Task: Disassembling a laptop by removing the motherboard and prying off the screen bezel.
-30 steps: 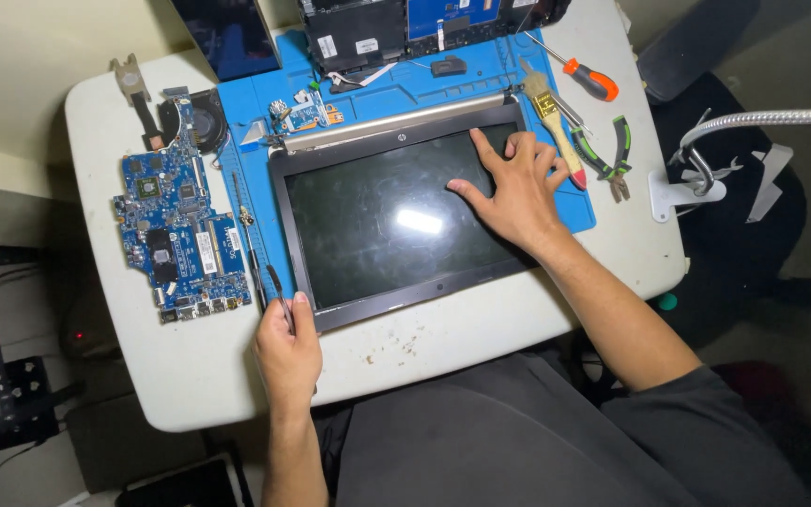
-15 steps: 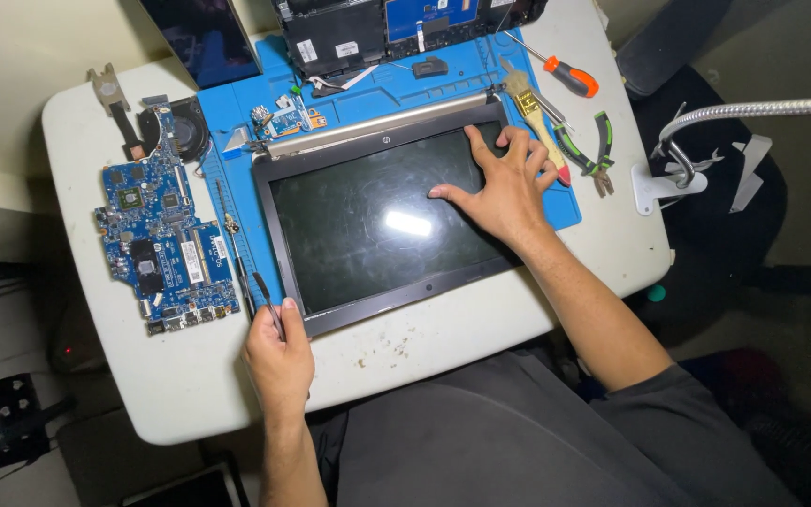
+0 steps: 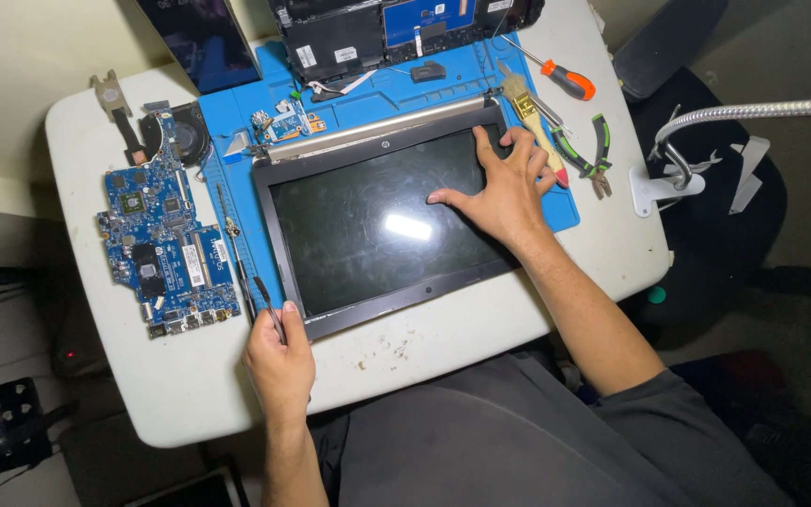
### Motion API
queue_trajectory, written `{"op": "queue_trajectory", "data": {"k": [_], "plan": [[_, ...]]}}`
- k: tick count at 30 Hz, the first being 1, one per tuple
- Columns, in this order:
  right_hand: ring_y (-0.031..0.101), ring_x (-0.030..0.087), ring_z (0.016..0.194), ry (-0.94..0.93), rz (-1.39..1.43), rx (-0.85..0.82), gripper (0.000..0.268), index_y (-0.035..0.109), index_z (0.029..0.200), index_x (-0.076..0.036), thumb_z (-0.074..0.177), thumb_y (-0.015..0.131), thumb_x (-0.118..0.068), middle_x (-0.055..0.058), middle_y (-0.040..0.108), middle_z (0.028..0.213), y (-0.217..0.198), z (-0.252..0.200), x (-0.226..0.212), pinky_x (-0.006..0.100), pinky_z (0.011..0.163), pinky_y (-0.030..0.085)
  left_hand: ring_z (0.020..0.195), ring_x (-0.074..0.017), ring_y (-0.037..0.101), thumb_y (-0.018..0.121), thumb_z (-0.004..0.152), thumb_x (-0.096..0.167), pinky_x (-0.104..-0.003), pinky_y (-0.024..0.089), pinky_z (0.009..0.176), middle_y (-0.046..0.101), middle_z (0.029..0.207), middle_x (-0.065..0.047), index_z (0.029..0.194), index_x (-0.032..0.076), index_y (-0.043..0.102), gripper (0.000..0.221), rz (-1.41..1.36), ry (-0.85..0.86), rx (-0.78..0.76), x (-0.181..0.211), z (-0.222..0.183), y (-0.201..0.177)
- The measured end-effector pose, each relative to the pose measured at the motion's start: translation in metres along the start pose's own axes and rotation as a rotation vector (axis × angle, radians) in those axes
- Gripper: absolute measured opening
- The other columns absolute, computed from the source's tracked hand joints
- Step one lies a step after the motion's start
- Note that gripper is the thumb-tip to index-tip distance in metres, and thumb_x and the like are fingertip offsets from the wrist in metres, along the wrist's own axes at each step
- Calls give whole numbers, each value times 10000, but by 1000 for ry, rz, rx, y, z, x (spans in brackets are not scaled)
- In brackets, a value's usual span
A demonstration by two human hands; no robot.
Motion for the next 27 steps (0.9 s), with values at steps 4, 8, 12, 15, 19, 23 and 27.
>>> {"op": "queue_trajectory", "data": {"k": [4,8,12,15,19,23,27], "plan": [[287,431,1172,1,0,3,1079,487,1554,-101,717,879,-658,91,284,1298,-3,2,0,627,1006,214,559,-333,551,618,1066,283,-411,478,619,587,547,-139,748,91,569,375,60,56,63,11,-3,0],[323,364,1221,14,-134,-103,1016,420,1582,-244,780,588,-844,125,309,1378,-10,1,6,514,964,302,603,-315,618,615,1042,290,-455,463,590,651,665,-45,776,81,558,344,251,307,84,23,-7,-10],[393,337,1218,-129,-5,-42,706,563,1486,-146,934,685,-570,101,404,1362,-17,-6,28,563,1008,307,561,-157,405,631,1029,335,-354,360,582,458,578,8,743,104,509,387,93,249,-54,38,-4,-26],[442,361,1234,-163,69,-28,672,563,1477,-87,952,705,-482,119,486,1367,-17,-15,34,554,1040,380,717,-141,624,566,1045,346,-324,477,728,698,757,14,821,97,567,335,-18,114,-127,40,-4,-27],[505,365,1307,-246,128,31,716,459,1524,-5,980,726,-387,211,538,1417,-32,-15,34,487,1090,421,736,-109,626,565,1055,299,-277,476,720,695,787,-20,847,87,581,298,-157,63,-142,39,-3,-20],[507,365,1375,-317,378,-15,580,465,1504,-58,994,716,-175,196,475,1506,-49,-16,36,474,1173,425,466,-67,402,554,1082,279,-228,294,421,621,720,-45,838,83,542,313,-416,-107,-192,33,-3,-14],[474,343,1417,-263,597,-51,545,479,1467,-72,972,704,-47,184,424,1507,-45,-12,45,460,1206,436,499,-97,423,473,1107,276,-186,336,461,706,850,-173,955,78,502,251,-571,-273,-216,42,-8,-10]]}}
Point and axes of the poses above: each hand's wrist, its own z-axis towards the middle knuckle, its own y-axis out of the palm, x = y × z, the point moved 1 cm from there along z, towards the middle knuckle
